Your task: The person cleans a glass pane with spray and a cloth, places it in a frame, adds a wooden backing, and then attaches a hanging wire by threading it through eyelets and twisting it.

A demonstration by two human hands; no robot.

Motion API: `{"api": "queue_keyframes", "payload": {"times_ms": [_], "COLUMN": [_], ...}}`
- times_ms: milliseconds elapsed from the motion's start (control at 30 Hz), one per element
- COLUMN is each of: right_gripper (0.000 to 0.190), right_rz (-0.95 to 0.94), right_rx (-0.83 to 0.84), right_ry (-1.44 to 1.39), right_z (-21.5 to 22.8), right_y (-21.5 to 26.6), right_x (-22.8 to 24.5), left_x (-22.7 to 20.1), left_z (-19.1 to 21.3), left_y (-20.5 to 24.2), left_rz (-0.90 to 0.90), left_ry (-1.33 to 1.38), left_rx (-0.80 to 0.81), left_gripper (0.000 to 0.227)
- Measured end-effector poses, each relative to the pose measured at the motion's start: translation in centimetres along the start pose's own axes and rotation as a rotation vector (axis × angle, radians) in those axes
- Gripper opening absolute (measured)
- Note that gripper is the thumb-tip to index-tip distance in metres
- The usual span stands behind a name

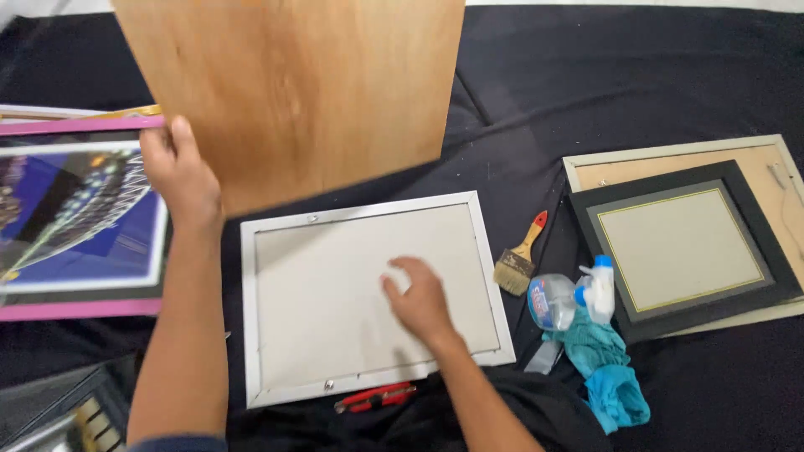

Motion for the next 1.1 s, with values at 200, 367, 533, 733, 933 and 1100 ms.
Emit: {"api": "queue_keyframes", "payload": {"times_ms": [200,367,533,733,933,1100], "right_gripper": [0.03,0.044,0.031,0.028,0.053,0.044], "right_rz": [0.249,-0.115,-0.051,0.078,0.398,0.441], "right_rx": [-0.806,-0.403,-0.249,-0.265,-0.403,-0.413], "right_ry": [0.12,-0.024,-0.34,-0.079,-0.031,-0.054], "right_z": [7.2,9.6,11.2,13.5,11.7,11.6], "right_y": [0.7,1.3,3.9,5.9,7.6,7.3], "right_x": [-1.8,-2.3,-0.4,-0.9,-2.7,-2.4], "left_x": [0.8,1.2,-2.4,-5.6,-4.8,-4.6], "left_z": [13.3,16.9,17.5,19.0,20.5,20.3], "left_y": [14.5,23.7,22.5,22.1,22.2,22.2], "left_rz": [0.293,0.526,0.585,0.418,0.236,-0.022], "left_ry": [-0.313,-0.15,0.208,0.217,0.259,0.206], "left_rx": [-0.346,-0.463,-0.39,-0.26,-0.137,-0.117], "left_gripper": [0.039,0.032,0.02,0.018,0.029,0.03]}}
Point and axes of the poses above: each hand's wrist, its own y-axis away from the middle knuckle, its own z-axis out of the back of the hand, x = y × z, the point moved 4 cm from there along -y, towards the middle knuckle, and after that the axes turned 13 degrees about y, right-handed, at the moved point
